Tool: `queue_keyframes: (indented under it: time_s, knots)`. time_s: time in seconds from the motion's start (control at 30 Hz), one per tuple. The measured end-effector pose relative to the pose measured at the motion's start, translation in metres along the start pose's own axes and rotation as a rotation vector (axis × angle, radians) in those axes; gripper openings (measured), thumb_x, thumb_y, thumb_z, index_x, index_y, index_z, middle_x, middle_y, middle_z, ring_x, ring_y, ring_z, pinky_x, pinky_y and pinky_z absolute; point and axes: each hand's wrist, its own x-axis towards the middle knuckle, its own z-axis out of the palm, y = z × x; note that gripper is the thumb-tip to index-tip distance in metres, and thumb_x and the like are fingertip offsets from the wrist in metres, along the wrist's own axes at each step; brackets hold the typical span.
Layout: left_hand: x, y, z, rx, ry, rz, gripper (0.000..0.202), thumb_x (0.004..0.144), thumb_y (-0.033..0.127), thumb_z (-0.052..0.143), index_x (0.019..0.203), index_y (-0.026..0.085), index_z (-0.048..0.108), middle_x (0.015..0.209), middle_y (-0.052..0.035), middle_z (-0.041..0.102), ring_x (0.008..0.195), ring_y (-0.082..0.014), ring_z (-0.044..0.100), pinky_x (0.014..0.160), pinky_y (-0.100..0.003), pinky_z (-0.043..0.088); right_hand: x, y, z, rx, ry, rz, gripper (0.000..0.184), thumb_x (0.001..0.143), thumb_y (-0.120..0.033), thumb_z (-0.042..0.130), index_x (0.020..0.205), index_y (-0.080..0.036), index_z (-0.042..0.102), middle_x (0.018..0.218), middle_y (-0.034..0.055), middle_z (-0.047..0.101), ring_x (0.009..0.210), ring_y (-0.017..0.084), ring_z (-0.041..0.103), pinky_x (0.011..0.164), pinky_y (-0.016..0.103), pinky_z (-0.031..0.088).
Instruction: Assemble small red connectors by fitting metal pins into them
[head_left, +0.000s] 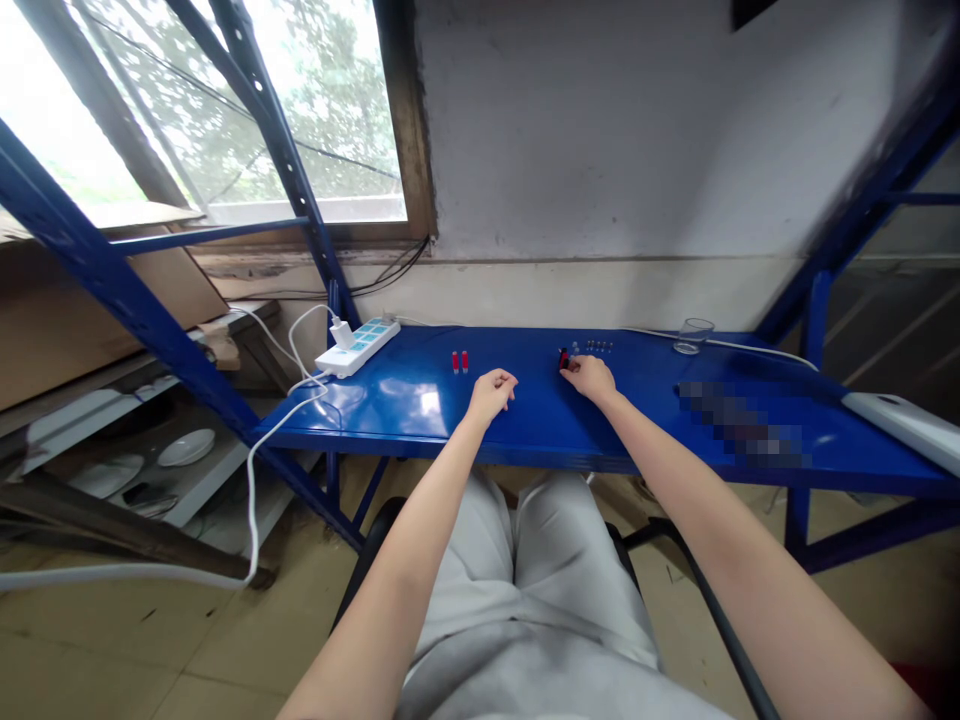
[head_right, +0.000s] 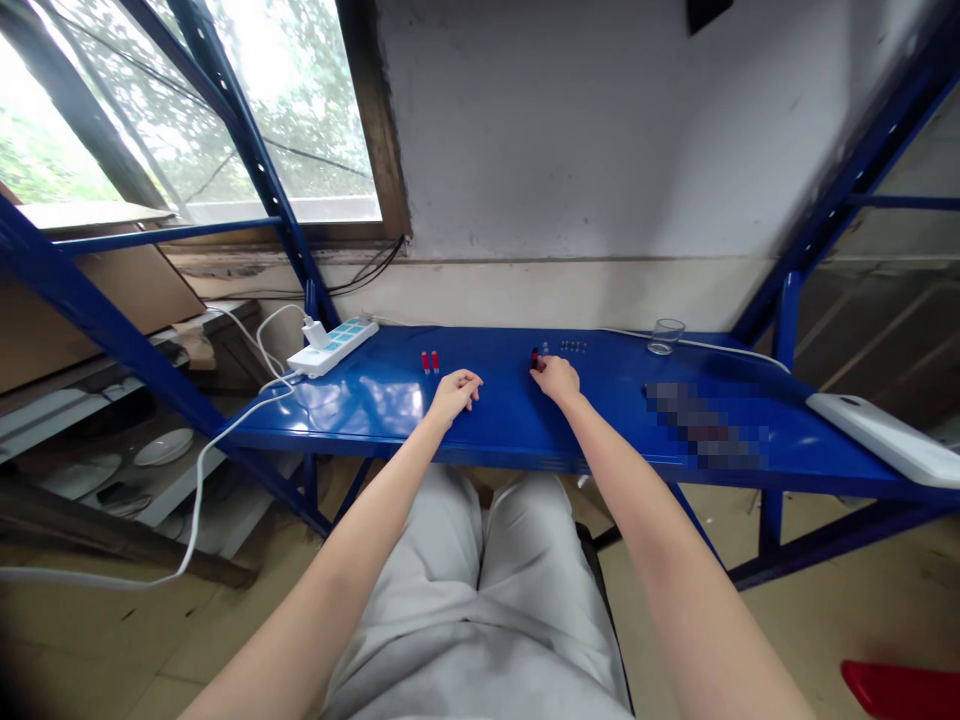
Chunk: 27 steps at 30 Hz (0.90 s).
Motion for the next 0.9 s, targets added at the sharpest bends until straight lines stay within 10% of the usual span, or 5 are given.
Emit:
queue_keyframes:
  time_s: [0.6,0.9]
  knots:
    - [-0.001,0.001,0.000,0.021,-0.007,-0.006,0.014,0.076,0.025,0.048,0.076,0.015,0.058,0.056,0.0023,0.054,0.037,-0.0044,0.044,0.041,-0.018,0.035,0.020,0.018,-0.008,0.053,-0.129,0.099,0.015,0.070,-0.015,0.061,0.084,-0.013,0.066,0.086,0.0104,0.067,0.083,0.019,0.063,0.069,0.025,0.046]
    - [-0.001,0.002,0.000,0.013,-0.016,-0.006,0.013,0.076,0.024,0.050,0.075,0.014,0.058,0.056,0.0018,0.055,0.038,-0.0049,0.045,0.042,-0.018,0.036,0.012,0.023,0.000,0.112,-0.030,0.084,0.021,0.072,-0.032,0.063,0.085,-0.017,0.068,0.081,0.0069,0.068,0.077,0.018,0.063,0.066,0.025,0.046]
